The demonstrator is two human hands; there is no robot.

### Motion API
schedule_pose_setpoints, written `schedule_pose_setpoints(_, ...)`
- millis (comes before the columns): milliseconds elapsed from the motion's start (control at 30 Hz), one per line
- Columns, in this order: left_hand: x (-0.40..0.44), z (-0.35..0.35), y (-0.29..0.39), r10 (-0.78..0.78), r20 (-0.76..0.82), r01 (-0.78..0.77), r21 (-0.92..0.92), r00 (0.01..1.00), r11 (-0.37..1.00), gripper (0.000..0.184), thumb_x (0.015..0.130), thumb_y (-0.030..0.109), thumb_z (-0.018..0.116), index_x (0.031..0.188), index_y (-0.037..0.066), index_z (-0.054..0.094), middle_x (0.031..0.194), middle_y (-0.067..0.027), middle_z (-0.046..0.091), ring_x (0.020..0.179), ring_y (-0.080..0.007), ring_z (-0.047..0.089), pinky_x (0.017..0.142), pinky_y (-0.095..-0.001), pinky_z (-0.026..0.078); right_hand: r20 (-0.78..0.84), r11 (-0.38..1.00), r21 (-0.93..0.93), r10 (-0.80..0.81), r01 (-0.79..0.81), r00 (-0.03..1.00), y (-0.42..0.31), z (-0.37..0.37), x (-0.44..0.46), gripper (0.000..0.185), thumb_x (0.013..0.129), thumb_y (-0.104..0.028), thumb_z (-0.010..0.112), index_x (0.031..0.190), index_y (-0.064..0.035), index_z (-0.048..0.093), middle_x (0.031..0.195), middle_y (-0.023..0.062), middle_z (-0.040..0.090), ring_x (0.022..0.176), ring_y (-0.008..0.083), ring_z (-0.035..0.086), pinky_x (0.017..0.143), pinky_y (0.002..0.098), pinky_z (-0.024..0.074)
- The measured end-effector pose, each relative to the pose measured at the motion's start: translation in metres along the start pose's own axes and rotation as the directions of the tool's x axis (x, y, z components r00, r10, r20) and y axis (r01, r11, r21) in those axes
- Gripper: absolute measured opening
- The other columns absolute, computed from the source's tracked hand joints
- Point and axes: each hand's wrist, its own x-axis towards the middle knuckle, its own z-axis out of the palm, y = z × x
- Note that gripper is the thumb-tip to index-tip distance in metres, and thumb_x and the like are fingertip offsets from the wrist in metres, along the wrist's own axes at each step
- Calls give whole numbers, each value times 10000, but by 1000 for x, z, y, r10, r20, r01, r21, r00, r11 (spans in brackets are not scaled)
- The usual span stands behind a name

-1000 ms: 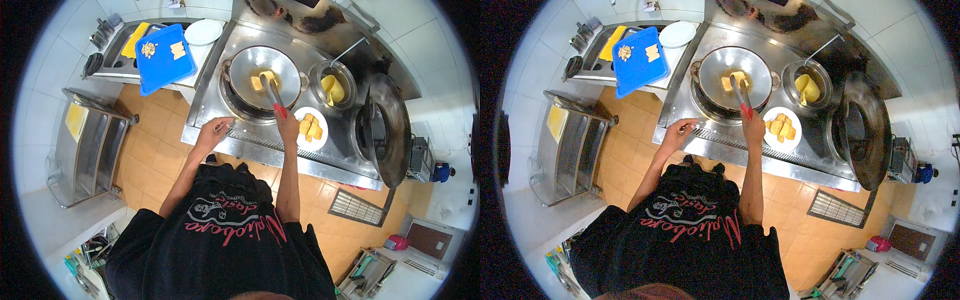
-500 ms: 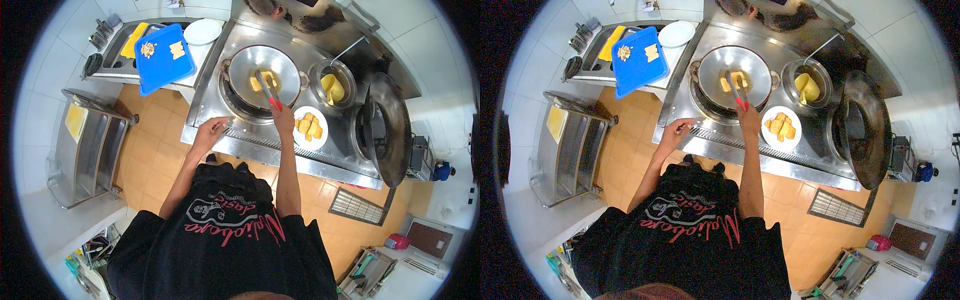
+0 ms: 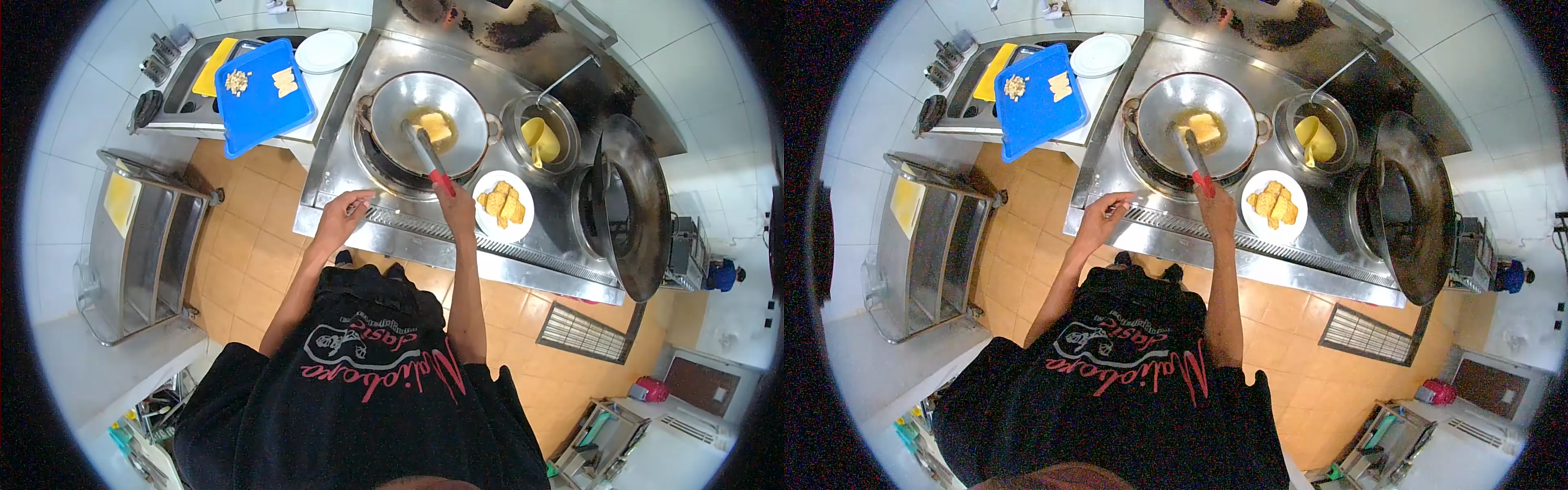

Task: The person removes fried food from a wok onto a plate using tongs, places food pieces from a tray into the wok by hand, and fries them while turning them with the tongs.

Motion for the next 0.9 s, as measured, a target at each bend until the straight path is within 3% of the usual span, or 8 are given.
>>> schedule_pose_setpoints(100,-1,-1,-2,-4,-1,4,-2,1000,1000,242,916,81,609,1149,51,668,1060,-89,696,885,-139,622,821,-286,496,-24,997,34,67,-66,997,3,-2,0,457,884,-475,608,1029,-46,668,890,233,674,830,427,646,719,496,500)
schedule_pose_setpoints(167,-1,0,-2,14,1,-14,-14,1000,1000,240,919,79,606,1149,43,666,1061,-96,695,906,-142,627,832,-285,495,-75,1000,-13,-4,3,997,15,1,3,412,879,-429,651,1027,-48,695,806,229,666,750,371,666,672,413,504)
schedule_pose_setpoints(267,-1,0,-2,-6,5,6,-36,1000,999,237,921,81,607,1145,34,665,1059,-102,695,912,-145,629,836,-288,495,-73,1000,-6,29,-30,997,14,-3,1,459,882,-483,612,959,-36,678,845,234,670,785,432,650,675,487,508)
schedule_pose_setpoints(500,-3,-1,-3,24,-5,-24,-27,1000,999,231,921,80,610,1140,34,666,1058,-99,695,909,-144,629,832,-290,496,-99,998,3,61,-61,993,18,-10,4,456,879,-474,621,925,-24,676,809,241,665,784,425,654,676,483,512)
schedule_pose_setpoints(567,-3,-2,-4,-11,22,11,0,1000,1000,227,938,124,611,1150,61,664,1087,-58,676,936,-121,599,848,-281,477,-120,996,-32,74,-78,990,19,-9,5,465,879,-446,651,988,4,692,752,219,664,720,362,669,652,406,503)
schedule_pose_setpoints(667,-3,0,-1,5,-4,-6,-23,1000,1000,227,919,75,609,1136,44,668,1059,-88,697,889,-141,625,818,-287,496,-99,996,82,44,-36,994,19,-6,2,448,875,-451,640,1001,-23,681,835,237,673,785,414,659,669,462,512)
schedule_pose_setpoints(767,-2,2,-5,12,-1,-13,-42,1000,999,228,921,80,607,1138,47,669,1060,-88,697,884,-136,621,818,-285,495,-35,996,88,-19,22,999,11,-6,-3,443,874,-432,645,1032,-20,680,849,240,674,808,415,657,681,468,507)
schedule_pose_setpoints(900,-1,2,-3,19,4,-19,-36,1000,999,231,924,86,603,1142,50,667,1060,-86,698,886,-135,619,818,-286,493,-14,999,33,33,-33,999,3,-7,-8,432,876,-417,643,1028,-14,679,855,249,669,822,419,652,692,478,501)
